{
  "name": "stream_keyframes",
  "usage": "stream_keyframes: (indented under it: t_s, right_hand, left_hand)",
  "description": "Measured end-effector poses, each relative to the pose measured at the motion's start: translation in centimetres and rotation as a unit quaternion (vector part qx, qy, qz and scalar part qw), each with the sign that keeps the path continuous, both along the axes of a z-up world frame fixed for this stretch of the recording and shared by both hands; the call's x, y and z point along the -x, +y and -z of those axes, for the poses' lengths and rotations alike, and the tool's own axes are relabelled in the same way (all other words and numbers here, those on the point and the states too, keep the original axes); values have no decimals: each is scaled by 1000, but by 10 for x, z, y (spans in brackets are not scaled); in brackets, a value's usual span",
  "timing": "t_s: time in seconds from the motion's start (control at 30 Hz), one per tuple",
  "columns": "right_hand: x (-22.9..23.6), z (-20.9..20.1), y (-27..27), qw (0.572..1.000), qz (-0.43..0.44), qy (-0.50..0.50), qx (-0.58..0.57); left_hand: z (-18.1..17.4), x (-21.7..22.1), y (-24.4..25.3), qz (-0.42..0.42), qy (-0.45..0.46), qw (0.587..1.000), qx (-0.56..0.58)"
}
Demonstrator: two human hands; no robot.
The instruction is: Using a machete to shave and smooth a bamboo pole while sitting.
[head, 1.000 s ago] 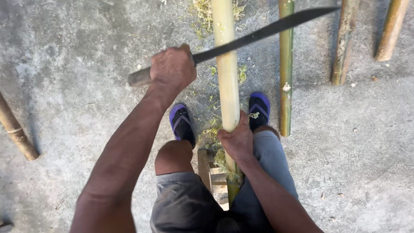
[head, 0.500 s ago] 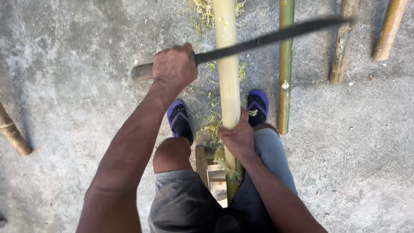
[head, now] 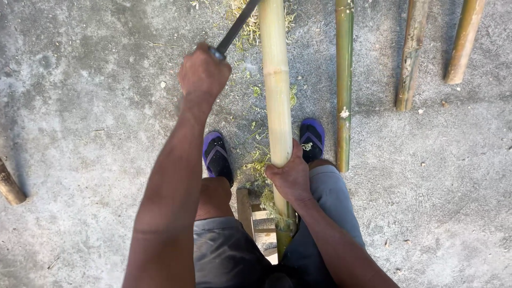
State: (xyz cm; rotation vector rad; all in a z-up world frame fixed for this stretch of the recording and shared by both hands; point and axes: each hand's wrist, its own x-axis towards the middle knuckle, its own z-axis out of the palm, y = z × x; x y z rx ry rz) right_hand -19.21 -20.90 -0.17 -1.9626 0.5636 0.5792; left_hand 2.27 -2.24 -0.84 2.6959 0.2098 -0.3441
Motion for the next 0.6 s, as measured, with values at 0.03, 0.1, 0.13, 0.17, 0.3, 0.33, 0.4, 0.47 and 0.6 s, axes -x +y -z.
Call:
stream_keyframes:
  t_s: [0.03,0.1,0.13,0.17,0.3,0.33,0.4,0.47,0.6]
  right_hand:
    - [-9,-3,-1,1000,1,-4,1]
    - [-23,-8,-3,1000,-5,-1,10]
    - [-44,-5,-2,1000,-7,0,12]
    - [-66,-2,0,999,3,-39,19]
    - [-171,5,5,992,0,-105,69]
    - [-188,16,0,992,-4,-105,70]
    - [-225,36,-15,990,-9,-138,27]
    - [-236,32,-13,985,29,-127,-116]
    - [-202,3,-10,983,77,-38,-160]
  left_hand:
    - [-4,15,-1,1,-4,1000,1]
    - [-10,51,-1,-110,44,979,166]
    - [-17,71,-6,-112,44,978,167]
    - [-24,90,-10,-174,79,954,229]
    - [-34,152,-15,-293,142,872,367]
    - [-16,165,-13,-296,141,870,369]
    - [22,185,-16,-303,161,844,412]
    - [13,177,-20,-306,142,828,447]
    - [51,179,-21,-151,-79,917,361]
